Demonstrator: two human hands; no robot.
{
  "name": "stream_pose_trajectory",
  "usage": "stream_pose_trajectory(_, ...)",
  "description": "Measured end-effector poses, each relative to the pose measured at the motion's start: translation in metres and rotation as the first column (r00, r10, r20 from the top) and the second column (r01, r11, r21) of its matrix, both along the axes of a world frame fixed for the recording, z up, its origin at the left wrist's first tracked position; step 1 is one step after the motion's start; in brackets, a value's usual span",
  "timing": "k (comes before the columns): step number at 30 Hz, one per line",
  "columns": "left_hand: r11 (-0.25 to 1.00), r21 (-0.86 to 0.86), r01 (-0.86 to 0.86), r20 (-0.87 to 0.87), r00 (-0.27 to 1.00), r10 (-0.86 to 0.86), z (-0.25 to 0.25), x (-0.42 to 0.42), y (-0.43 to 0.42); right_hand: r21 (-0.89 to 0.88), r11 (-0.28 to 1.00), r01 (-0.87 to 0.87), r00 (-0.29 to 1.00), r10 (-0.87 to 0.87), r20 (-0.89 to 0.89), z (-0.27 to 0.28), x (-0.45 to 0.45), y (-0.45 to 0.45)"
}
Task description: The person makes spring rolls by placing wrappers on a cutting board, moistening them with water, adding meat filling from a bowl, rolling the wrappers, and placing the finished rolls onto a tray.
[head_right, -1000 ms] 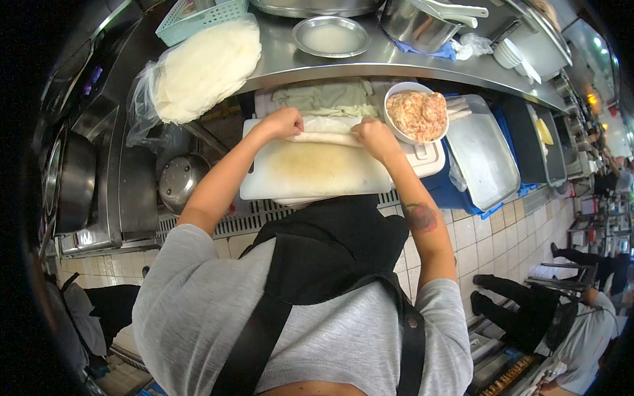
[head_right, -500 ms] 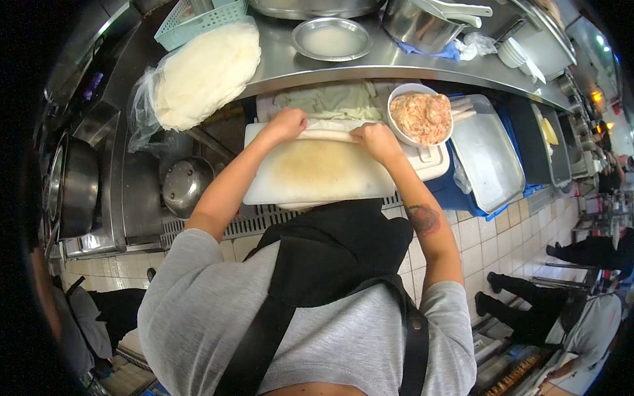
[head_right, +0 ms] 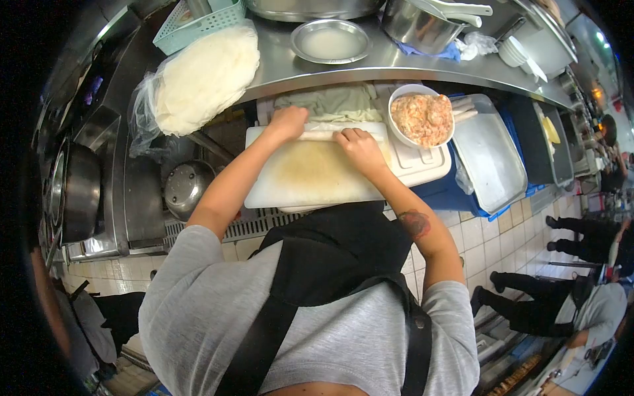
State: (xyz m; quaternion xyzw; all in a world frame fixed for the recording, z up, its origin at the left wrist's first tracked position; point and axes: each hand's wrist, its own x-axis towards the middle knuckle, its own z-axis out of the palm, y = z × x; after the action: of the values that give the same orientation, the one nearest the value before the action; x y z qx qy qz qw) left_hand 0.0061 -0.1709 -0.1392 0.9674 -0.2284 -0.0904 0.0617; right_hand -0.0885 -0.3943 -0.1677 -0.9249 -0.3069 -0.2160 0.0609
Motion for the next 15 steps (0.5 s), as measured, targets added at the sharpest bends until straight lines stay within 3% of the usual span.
stream_pose_trajectory(2, 1.0, -0.009, -0.03, 0.068, 0.997, 0.031, -0.005, 0.002, -0.002, 0.01, 1.0, 0.02, 1.0, -0.02, -0.003, 0.001, 0.003, 0.001)
stream_pose_trajectory(4, 0.992, -0.127, -0.024, 0.161, 0.986, 0.045, -0.004, -0.006, -0.006, 0.036, 0.998, 0.054, 0.998, -0.053, -0.027, -0.001, 0.011, 0.001)
stream_pose_trajectory(8, 0.957, -0.285, 0.047, 0.332, 0.942, 0.053, -0.003, -0.042, -0.014, 0.104, 0.991, 0.084, 0.972, -0.059, -0.226, -0.004, 0.033, -0.001)
stream_pose_trajectory(9, 0.947, -0.321, 0.01, 0.276, 0.957, 0.083, 0.003, -0.054, -0.018, 0.118, 0.989, 0.088, 0.963, -0.055, -0.263, -0.002, 0.037, 0.0)
stream_pose_trajectory(12, 0.881, -0.458, 0.117, 0.318, 0.947, 0.039, -0.008, -0.092, -0.02, 0.192, 0.98, 0.041, 0.94, 0.027, -0.34, 0.002, 0.039, -0.004)
stream_pose_trajectory(15, 0.829, -0.536, 0.161, 0.206, 0.977, -0.056, -0.011, -0.135, -0.017, 0.241, 0.97, -0.024, 0.925, 0.113, -0.362, 0.004, 0.017, -0.004)
